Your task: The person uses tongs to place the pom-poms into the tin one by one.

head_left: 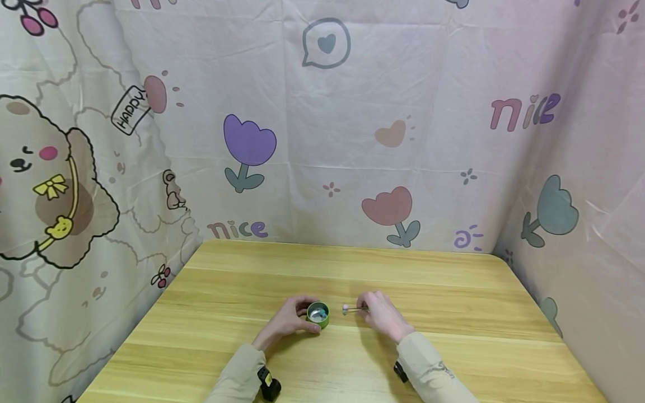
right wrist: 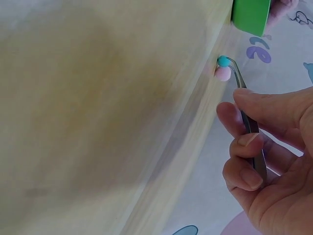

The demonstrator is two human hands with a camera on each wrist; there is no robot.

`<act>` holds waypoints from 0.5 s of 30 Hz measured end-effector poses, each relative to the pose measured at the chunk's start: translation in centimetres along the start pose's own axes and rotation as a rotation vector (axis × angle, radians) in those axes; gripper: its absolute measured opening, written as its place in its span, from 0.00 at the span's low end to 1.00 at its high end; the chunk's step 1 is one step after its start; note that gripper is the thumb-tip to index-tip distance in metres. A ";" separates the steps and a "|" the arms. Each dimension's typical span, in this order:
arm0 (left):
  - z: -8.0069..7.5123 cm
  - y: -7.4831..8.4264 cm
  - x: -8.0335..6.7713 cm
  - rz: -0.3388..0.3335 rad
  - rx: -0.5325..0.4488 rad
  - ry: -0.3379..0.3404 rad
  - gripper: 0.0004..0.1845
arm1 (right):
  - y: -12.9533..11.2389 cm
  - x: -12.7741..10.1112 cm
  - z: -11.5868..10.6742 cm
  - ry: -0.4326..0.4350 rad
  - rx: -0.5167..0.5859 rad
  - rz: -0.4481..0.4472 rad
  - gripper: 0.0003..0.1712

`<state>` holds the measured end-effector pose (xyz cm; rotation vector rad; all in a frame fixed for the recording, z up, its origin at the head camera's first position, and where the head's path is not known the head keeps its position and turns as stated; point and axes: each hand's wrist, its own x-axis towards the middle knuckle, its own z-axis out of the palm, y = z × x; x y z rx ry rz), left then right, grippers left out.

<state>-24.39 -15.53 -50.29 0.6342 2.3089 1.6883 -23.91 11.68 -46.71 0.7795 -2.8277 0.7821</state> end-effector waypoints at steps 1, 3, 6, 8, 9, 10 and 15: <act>0.0 0.0 0.0 -0.001 -0.002 -0.001 0.33 | 0.0 0.0 0.0 0.001 0.001 -0.004 0.04; 0.0 0.1 0.0 0.000 -0.005 -0.001 0.33 | 0.0 0.0 -0.1 0.004 0.001 -0.008 0.04; 0.0 0.1 0.0 -0.002 -0.006 -0.001 0.33 | -0.1 -0.1 -0.1 0.006 0.005 -0.009 0.04; 0.0 0.1 0.0 -0.002 -0.004 -0.001 0.33 | -0.2 -0.1 -0.2 0.006 0.011 -0.007 0.05; 0.0 0.2 0.0 -0.002 -0.002 -0.001 0.33 | -0.2 -0.2 -0.2 0.007 0.015 -0.006 0.05; 0.0 0.2 -0.1 -0.003 0.000 -0.001 0.33 | -0.2 -0.2 -0.2 0.006 0.018 -0.005 0.05; 0.0 0.2 -0.1 -0.003 0.001 -0.005 0.33 | -0.4 -0.3 -0.3 0.004 0.029 -0.008 0.05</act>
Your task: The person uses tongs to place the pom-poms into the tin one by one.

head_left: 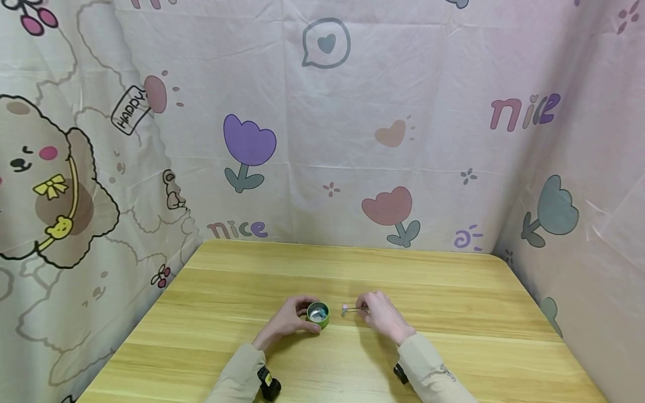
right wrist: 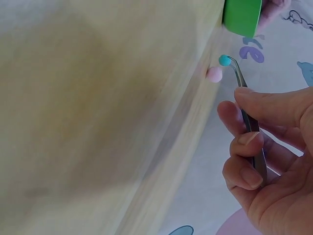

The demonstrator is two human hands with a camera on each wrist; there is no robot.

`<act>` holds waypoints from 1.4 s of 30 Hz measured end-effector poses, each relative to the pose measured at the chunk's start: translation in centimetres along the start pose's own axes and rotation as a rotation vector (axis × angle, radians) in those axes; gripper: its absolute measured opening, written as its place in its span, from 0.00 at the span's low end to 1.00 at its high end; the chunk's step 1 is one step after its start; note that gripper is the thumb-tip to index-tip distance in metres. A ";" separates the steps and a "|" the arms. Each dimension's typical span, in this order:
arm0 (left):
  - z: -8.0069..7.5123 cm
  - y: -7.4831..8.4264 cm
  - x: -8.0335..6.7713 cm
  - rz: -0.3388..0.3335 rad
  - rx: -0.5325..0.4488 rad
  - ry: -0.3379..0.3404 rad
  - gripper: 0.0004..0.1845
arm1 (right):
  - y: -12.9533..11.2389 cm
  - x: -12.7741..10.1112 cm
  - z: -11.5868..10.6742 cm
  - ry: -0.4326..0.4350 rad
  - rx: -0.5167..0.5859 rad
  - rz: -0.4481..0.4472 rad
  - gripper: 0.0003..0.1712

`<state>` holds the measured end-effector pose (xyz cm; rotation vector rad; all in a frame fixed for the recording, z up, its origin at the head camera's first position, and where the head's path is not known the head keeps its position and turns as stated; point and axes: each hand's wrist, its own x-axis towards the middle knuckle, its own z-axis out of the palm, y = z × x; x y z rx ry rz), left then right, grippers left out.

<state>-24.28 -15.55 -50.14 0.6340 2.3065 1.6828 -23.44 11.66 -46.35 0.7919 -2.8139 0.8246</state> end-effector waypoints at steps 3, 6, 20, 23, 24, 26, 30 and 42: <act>0.0 0.0 0.0 0.003 -0.009 -0.005 0.34 | -0.1 0.0 0.0 0.000 0.004 0.000 0.05; 0.0 0.0 0.0 0.004 -0.012 -0.006 0.33 | -0.3 0.1 -0.1 0.004 0.004 -0.010 0.04; 0.1 -0.1 0.1 0.001 -0.009 0.011 0.34 | -1.6 0.6 -0.5 0.013 0.028 -0.020 0.04; 0.1 -0.2 0.2 -0.002 -0.014 0.014 0.34 | -1.9 0.6 -0.5 0.009 0.049 -0.019 0.04; 0.1 -0.2 0.2 -0.003 -0.014 0.014 0.34 | -2.0 0.7 -0.5 0.008 0.053 -0.019 0.04; 0.1 -0.1 0.1 -0.003 -0.018 0.014 0.34 | -2.1 0.8 -0.5 0.007 0.059 -0.023 0.04; 0.1 0.1 0.0 -0.002 -0.023 0.011 0.34 | -2.4 1.0 -0.3 0.016 0.045 -0.041 0.03; 0.1 0.0 0.1 -0.022 0.001 0.007 0.33 | -3.0 1.4 0.1 -0.005 0.036 -0.058 0.04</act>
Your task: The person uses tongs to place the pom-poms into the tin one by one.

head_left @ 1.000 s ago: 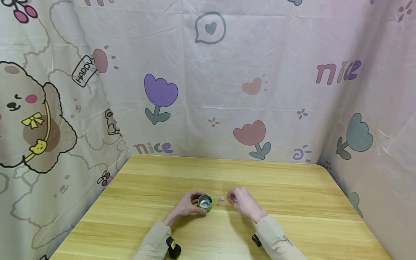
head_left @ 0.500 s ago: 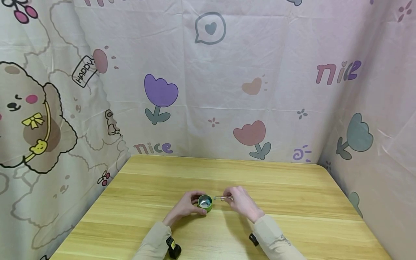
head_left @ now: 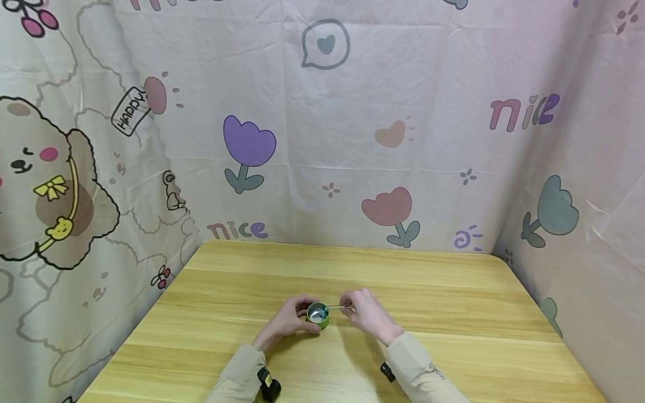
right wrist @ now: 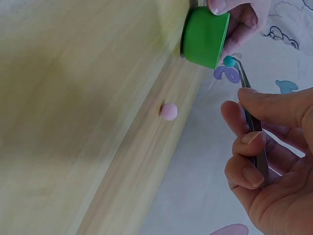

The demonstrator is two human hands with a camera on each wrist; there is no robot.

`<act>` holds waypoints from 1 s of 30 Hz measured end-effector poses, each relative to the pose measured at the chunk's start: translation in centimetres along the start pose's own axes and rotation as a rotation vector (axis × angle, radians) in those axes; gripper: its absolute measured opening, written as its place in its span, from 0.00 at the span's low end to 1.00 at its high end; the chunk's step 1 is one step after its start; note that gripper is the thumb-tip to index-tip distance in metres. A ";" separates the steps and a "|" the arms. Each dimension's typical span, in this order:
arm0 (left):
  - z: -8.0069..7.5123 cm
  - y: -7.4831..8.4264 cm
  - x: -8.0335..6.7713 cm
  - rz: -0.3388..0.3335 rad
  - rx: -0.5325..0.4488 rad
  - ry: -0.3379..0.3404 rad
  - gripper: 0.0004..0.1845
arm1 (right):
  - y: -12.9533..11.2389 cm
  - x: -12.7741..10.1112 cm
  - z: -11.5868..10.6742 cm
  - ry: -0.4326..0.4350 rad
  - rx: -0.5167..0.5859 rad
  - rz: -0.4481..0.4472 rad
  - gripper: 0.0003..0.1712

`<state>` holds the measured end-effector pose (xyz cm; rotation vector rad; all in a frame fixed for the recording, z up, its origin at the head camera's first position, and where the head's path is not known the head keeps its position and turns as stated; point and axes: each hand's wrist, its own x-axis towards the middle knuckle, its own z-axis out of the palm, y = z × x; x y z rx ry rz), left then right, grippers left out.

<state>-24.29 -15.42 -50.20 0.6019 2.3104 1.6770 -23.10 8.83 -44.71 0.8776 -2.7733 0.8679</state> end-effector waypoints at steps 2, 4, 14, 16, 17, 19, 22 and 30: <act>0.0 0.0 0.0 0.003 0.002 0.000 0.33 | 0.0 0.1 0.1 0.001 -0.003 -0.006 0.04; -0.1 0.0 0.0 0.007 0.002 -0.002 0.34 | -0.1 0.1 0.2 0.000 -0.009 -0.010 0.04; -0.1 0.1 0.0 0.027 -0.011 -0.005 0.33 | -0.2 0.2 0.4 -0.020 -0.019 -0.005 0.04; -0.1 0.1 0.0 0.027 -0.014 -0.005 0.33 | -0.2 0.2 0.4 -0.021 -0.013 -0.005 0.04; -0.1 0.1 0.0 0.027 -0.014 -0.006 0.33 | -0.2 0.2 0.4 -0.021 -0.013 -0.005 0.04; -0.1 0.1 0.0 0.028 -0.015 -0.006 0.33 | -0.1 0.2 0.5 -0.020 -0.013 -0.006 0.04; -0.1 0.1 0.0 0.028 -0.017 -0.006 0.34 | 0.0 0.2 0.5 -0.018 -0.018 -0.010 0.04; 0.0 0.2 0.0 0.020 -0.016 -0.004 0.34 | 0.1 0.0 0.3 -0.019 0.000 0.005 0.05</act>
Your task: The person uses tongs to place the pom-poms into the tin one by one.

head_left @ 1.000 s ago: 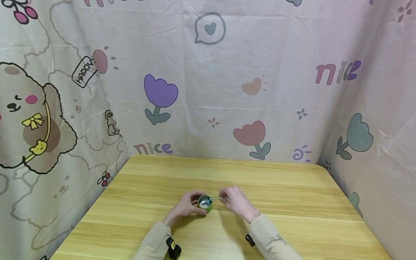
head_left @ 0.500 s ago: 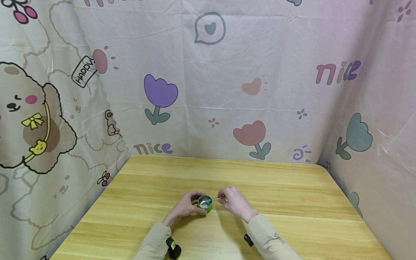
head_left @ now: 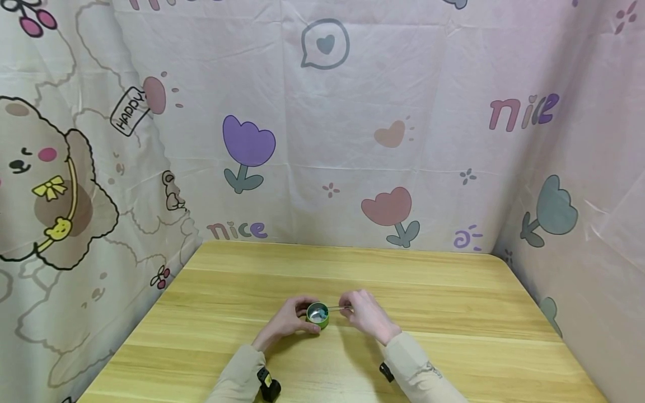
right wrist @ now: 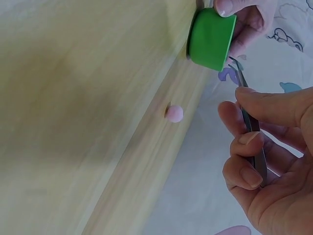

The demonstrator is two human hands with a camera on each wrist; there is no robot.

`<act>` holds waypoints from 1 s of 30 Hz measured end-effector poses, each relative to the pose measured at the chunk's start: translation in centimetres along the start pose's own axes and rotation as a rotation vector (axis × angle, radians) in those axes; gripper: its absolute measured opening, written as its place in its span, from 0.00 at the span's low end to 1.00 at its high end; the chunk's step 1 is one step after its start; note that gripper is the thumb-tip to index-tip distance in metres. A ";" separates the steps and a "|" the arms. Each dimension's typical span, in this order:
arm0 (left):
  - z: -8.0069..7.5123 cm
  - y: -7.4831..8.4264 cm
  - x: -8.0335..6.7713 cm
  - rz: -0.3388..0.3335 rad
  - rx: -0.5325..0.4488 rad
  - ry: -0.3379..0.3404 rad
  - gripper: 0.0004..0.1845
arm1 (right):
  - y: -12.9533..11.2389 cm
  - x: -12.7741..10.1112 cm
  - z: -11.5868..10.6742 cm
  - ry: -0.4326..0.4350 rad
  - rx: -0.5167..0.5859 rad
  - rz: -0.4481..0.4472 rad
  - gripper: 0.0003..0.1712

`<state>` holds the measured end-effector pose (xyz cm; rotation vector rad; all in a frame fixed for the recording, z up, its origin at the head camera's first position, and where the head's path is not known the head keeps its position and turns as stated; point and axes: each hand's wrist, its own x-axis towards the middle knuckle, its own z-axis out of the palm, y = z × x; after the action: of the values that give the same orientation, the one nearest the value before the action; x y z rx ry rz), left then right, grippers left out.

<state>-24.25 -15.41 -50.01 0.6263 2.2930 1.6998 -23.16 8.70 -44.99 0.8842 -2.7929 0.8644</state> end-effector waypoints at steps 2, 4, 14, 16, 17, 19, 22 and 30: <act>0.0 0.1 0.0 -0.002 0.006 0.002 0.34 | 0.0 -0.1 -0.1 0.005 0.011 0.008 0.06; 0.0 0.1 0.0 -0.004 0.010 0.004 0.34 | 0.1 -0.1 -0.2 0.011 0.024 0.017 0.06; -0.1 -0.1 0.0 -0.009 0.004 0.008 0.34 | 0.9 -0.5 -0.5 0.056 0.024 0.029 0.03; -0.1 -0.1 0.0 -0.009 0.004 0.007 0.34 | 1.1 -0.5 -0.5 0.055 0.027 0.034 0.04; -0.1 -0.1 0.0 -0.009 0.005 0.007 0.35 | 1.1 -0.6 -0.4 0.052 0.032 0.037 0.04; -0.1 -0.1 0.0 -0.010 0.006 0.007 0.35 | 1.3 -0.6 -0.4 0.048 0.032 0.045 0.05; 0.0 -0.1 0.1 -0.011 0.005 0.008 0.35 | 1.6 -0.7 -0.4 0.048 0.028 0.054 0.05; -0.1 -0.3 0.1 -0.001 0.008 0.001 0.35 | 2.0 -0.8 -0.5 0.069 -0.005 0.051 0.05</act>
<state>-24.43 -15.49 -50.28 0.6254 2.3021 1.6914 -23.63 10.74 -45.74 0.7702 -2.7680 0.8772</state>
